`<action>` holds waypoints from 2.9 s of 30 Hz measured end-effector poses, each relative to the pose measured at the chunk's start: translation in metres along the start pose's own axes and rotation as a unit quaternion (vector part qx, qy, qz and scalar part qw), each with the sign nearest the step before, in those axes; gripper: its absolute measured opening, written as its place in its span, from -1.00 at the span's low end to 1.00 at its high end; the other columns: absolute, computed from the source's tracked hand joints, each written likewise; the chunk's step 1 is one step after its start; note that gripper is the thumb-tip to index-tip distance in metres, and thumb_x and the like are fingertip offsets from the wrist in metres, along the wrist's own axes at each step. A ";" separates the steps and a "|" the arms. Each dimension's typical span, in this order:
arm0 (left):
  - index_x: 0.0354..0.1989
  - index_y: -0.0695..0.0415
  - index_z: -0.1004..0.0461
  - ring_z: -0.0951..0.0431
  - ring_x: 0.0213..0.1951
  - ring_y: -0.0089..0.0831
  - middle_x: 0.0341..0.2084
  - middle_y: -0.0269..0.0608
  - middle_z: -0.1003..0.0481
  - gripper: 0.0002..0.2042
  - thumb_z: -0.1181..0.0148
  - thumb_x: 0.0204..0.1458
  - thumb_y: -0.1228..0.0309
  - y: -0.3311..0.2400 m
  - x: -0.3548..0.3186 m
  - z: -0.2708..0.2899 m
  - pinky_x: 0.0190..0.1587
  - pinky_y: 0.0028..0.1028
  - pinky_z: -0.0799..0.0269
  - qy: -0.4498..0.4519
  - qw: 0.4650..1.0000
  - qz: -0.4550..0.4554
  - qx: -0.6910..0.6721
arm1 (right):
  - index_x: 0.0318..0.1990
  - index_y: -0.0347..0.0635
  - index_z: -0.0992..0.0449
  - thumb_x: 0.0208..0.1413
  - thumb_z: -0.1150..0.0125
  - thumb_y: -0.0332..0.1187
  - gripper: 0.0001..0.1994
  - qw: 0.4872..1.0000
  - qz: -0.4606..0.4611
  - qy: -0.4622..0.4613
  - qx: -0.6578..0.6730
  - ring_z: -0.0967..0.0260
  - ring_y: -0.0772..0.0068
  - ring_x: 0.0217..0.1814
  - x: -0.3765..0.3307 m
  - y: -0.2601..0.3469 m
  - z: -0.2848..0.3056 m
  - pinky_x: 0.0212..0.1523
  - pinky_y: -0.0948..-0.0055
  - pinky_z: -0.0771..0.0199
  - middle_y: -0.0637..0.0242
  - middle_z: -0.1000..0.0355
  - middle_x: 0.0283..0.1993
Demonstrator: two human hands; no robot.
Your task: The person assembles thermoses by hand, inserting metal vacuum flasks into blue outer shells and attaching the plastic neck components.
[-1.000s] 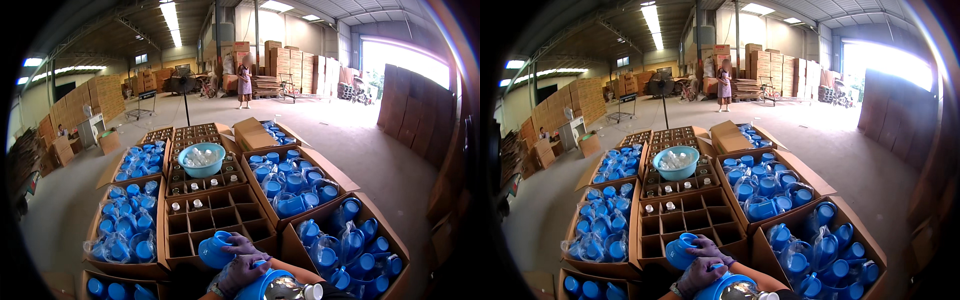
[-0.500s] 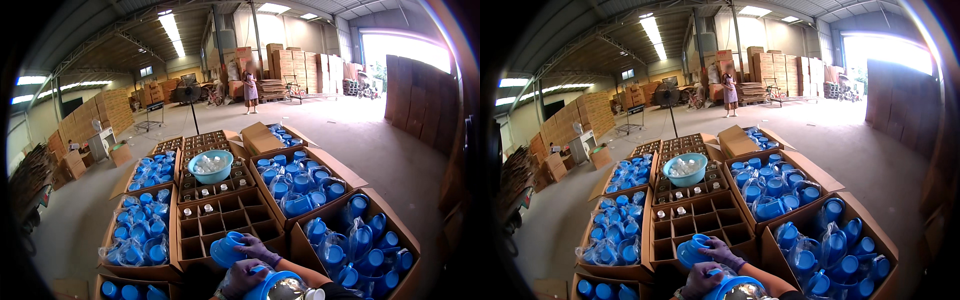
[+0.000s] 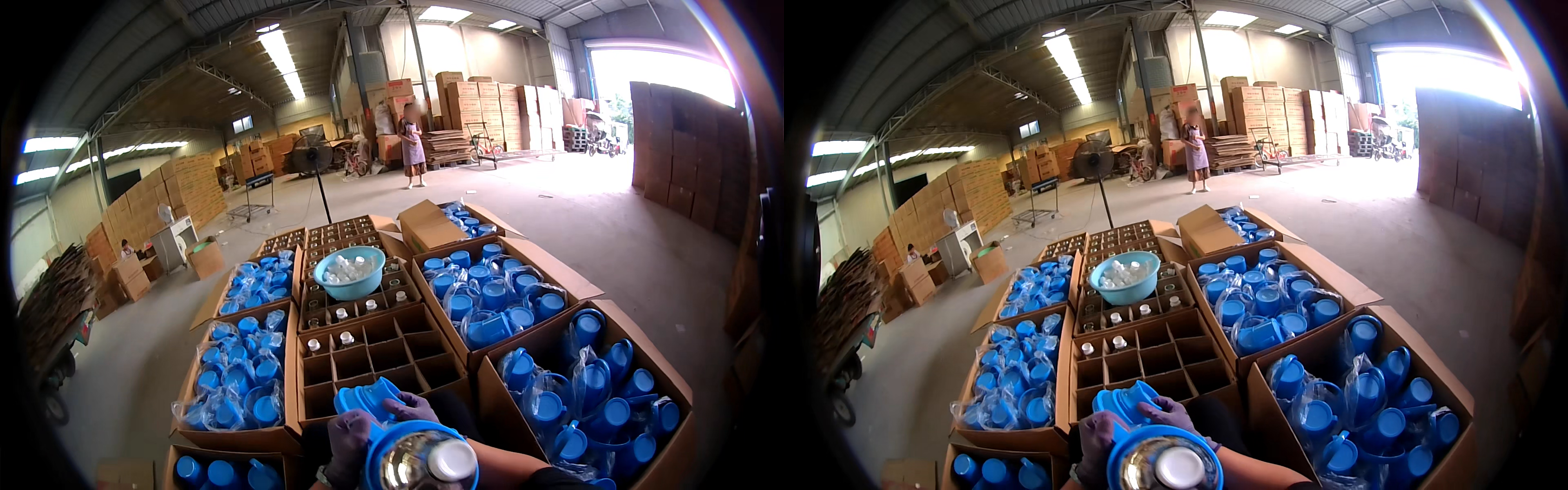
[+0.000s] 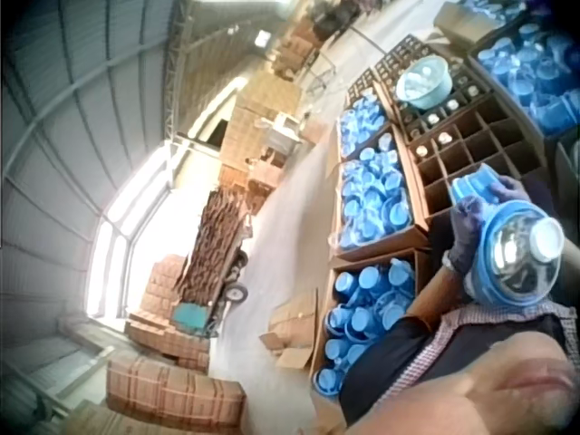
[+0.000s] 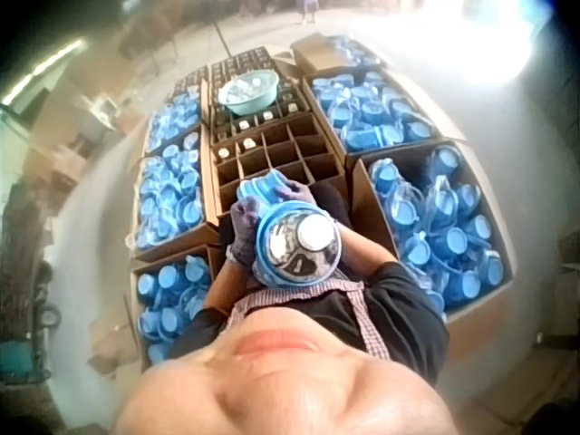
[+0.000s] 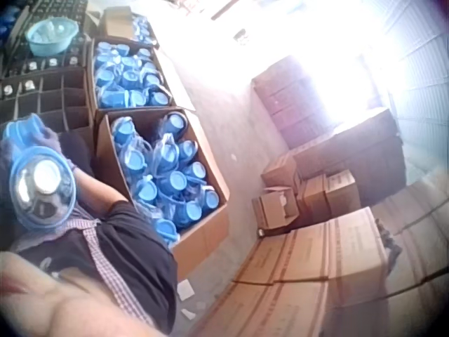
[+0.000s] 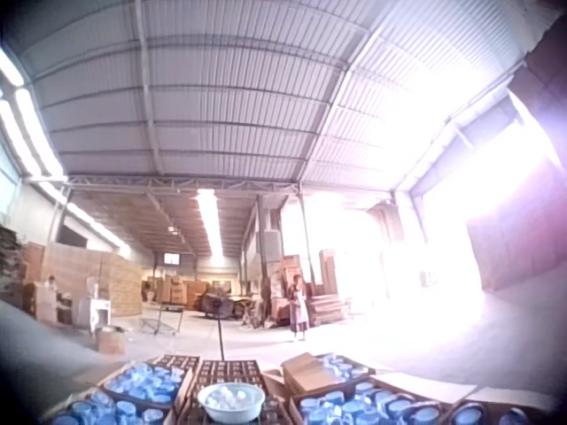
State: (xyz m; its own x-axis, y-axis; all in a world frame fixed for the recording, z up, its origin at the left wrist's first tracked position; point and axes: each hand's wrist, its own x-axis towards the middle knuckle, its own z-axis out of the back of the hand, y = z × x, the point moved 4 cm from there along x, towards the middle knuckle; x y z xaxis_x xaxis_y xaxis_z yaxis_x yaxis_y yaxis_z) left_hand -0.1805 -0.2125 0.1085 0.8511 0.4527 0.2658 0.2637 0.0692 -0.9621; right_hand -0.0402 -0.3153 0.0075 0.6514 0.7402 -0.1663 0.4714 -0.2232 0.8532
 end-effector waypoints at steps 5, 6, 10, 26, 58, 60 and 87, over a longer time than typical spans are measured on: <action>-0.48 0.21 -0.61 -0.52 -0.50 -0.61 -0.54 -0.30 -0.60 -0.60 -0.14 0.29 0.16 0.048 0.022 0.013 -0.39 -0.55 -0.42 0.058 0.995 0.046 -0.063 | 0.05 -0.21 -0.55 0.12 -0.57 -0.16 -0.54 0.981 0.073 -0.148 -0.099 -0.49 0.58 -0.15 -0.005 -0.008 0.022 -0.12 0.56 -0.50 0.39 -0.54 -0.15; -0.48 0.18 -0.61 -0.51 -0.49 -0.63 -0.55 -0.34 -0.58 -0.61 -0.14 0.31 0.16 0.048 0.025 0.008 -0.39 -0.58 -0.41 0.066 0.995 0.036 -0.069 | 0.04 -0.25 -0.55 0.11 -0.57 -0.18 -0.54 0.971 0.095 -0.185 -0.119 -0.50 0.53 -0.09 -0.005 -0.007 0.025 -0.08 0.52 -0.50 0.36 -0.53 -0.11; -0.59 0.05 -0.42 -0.29 -0.53 -0.76 -0.63 -0.56 -0.37 -0.61 -0.17 0.32 0.21 0.055 0.035 -0.017 -0.48 -0.57 -0.17 0.079 0.995 0.041 -0.034 | -0.05 -0.25 -0.58 0.14 -0.54 -0.21 -0.63 0.910 0.308 -0.185 -0.207 -0.46 0.45 0.00 -0.020 0.032 0.062 -0.01 0.44 -0.50 0.29 -0.45 0.03; -0.39 0.28 -0.57 -0.37 -0.44 -0.71 -0.58 -0.45 -0.44 -0.49 -0.14 0.30 -0.01 0.079 0.054 -0.024 -0.39 -0.58 -0.29 0.052 0.997 -0.036 0.054 | 0.44 -0.22 -0.29 0.04 -0.56 -0.10 -0.15 0.875 0.454 -0.132 -0.102 -0.39 0.03 0.35 -0.227 0.189 0.070 0.35 -0.01 -0.45 0.03 -0.43 0.28; -0.39 0.23 -0.59 -0.56 -0.47 -0.49 -0.54 -0.21 -0.57 -0.40 -0.08 0.20 -0.19 0.053 0.032 -0.009 -0.35 -0.47 -0.49 0.072 0.994 0.003 0.086 | 0.48 -0.33 -0.19 -0.26 -0.72 0.12 0.19 0.790 0.363 0.064 -0.490 -0.40 -0.05 0.35 -0.191 0.167 0.004 0.31 0.07 -0.46 -0.05 -0.32 0.39; -0.39 0.23 -0.59 -0.57 -0.47 -0.47 -0.53 -0.20 -0.58 -0.37 -0.07 0.19 -0.22 0.056 0.031 -0.009 -0.34 -0.46 -0.51 0.067 0.995 0.024 0.067 | 0.47 -0.34 -0.21 -0.25 -0.71 0.12 0.18 0.785 0.354 0.057 -0.505 -0.40 -0.05 0.35 -0.195 0.168 0.004 0.31 0.08 -0.47 -0.05 -0.33 0.39; -0.40 0.24 -0.59 -0.55 -0.44 -0.43 -0.52 -0.20 -0.56 -0.39 -0.11 0.16 -0.20 0.046 0.023 -0.009 -0.32 -0.43 -0.47 0.083 0.990 -0.038 0.105 | 0.29 -0.27 -0.34 -0.55 -0.79 0.26 0.21 0.758 0.392 -0.016 -0.521 -0.48 0.10 0.05 -0.203 0.163 -0.007 0.06 0.21 -0.53 0.09 -0.43 0.12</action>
State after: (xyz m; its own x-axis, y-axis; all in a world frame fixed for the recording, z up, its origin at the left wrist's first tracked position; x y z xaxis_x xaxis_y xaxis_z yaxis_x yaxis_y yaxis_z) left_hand -0.1450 -0.2069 0.0710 0.9000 0.2873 0.3278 0.2450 0.2885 -0.9256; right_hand -0.1000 -0.4979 0.1834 0.5111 0.6194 0.5959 -0.7820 0.0475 0.6215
